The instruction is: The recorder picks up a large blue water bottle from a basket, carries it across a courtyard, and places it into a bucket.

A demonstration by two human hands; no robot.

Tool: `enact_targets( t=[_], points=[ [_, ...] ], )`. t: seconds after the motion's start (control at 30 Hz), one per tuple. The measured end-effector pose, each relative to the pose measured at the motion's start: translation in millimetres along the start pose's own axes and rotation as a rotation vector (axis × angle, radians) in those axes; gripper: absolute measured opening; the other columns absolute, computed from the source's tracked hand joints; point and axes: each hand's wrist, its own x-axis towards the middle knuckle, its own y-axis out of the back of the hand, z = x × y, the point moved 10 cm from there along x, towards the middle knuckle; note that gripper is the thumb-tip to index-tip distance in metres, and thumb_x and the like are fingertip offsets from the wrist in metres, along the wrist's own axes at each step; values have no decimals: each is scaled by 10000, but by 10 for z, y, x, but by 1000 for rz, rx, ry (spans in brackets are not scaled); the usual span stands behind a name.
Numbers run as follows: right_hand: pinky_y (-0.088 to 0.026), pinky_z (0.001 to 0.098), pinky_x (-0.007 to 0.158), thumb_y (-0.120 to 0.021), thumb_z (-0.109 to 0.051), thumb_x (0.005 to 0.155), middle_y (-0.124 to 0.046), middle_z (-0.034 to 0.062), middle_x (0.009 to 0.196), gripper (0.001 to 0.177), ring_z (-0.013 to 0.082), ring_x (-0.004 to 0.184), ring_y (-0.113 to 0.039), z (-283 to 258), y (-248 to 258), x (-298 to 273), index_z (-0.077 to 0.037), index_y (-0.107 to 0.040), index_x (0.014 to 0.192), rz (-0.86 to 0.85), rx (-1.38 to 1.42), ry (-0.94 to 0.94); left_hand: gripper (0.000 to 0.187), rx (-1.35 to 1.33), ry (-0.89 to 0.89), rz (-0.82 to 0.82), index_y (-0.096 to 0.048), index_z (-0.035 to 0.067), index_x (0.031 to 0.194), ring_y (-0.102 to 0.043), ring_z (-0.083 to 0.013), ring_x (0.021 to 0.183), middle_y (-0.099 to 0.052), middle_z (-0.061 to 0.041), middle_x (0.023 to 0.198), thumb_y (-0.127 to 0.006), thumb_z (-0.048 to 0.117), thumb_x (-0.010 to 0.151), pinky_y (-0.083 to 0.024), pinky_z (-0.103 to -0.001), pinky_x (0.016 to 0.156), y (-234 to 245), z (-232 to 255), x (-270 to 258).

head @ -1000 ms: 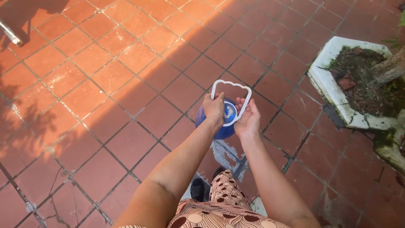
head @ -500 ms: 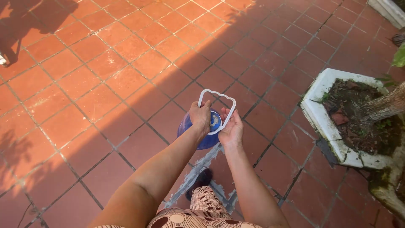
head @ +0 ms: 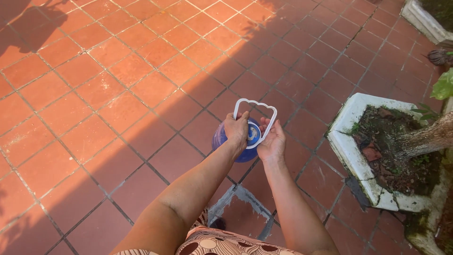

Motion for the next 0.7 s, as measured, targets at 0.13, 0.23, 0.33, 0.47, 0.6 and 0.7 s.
enact_targets(
  t=[0.13,0.23,0.33,0.47,0.6,0.7],
  points=[
    [-518,370,863,-524,-388,1041,-662,68,1064,336,175,908,-545,14,-195,521,-65,-615,1048,22,42,-3,278,36,-15,-12,-575,45,1000,-618,-150,755,-647,-80,868,-750,229,887,-534,-324,638,-258,234,530],
    [-522,378,869,-509,-393,1039,-648,70,1064,338,173,912,-540,-83,-342,905,-69,-607,1054,47,22,24,278,22,-10,-59,-576,37,1007,-620,-154,763,-649,-87,879,-745,225,891,-539,-328,639,-551,348,958],
    [-522,371,884,-519,-384,1047,-644,71,1078,327,174,930,-541,-229,-436,1507,-70,-608,1060,54,6,71,266,6,12,-123,-578,44,1010,-621,-152,759,-647,-88,882,-739,222,895,-540,-329,631,-913,506,1451],
    [-520,386,871,-549,-388,1031,-657,62,1087,318,181,932,-558,-373,-562,2292,-82,-634,1042,71,-18,103,257,-50,56,-195,-574,55,1007,-607,-153,733,-632,-86,869,-744,211,894,-522,-335,604,-1486,680,2292],
    [-522,400,875,-551,-385,1036,-663,79,1080,332,190,940,-576,-489,-795,2918,-68,-649,1046,39,9,152,252,-40,83,-237,-577,49,999,-607,-145,727,-628,-78,863,-743,209,897,-524,-325,598,-1845,859,2863],
    [-514,387,883,-541,-389,1039,-677,73,1091,343,183,941,-580,-610,-832,3340,-60,-640,1044,129,101,155,254,-9,89,-287,-574,48,993,-603,-139,722,-625,-72,858,-742,214,899,-526,-314,591,-2238,1037,3176]
  ],
)
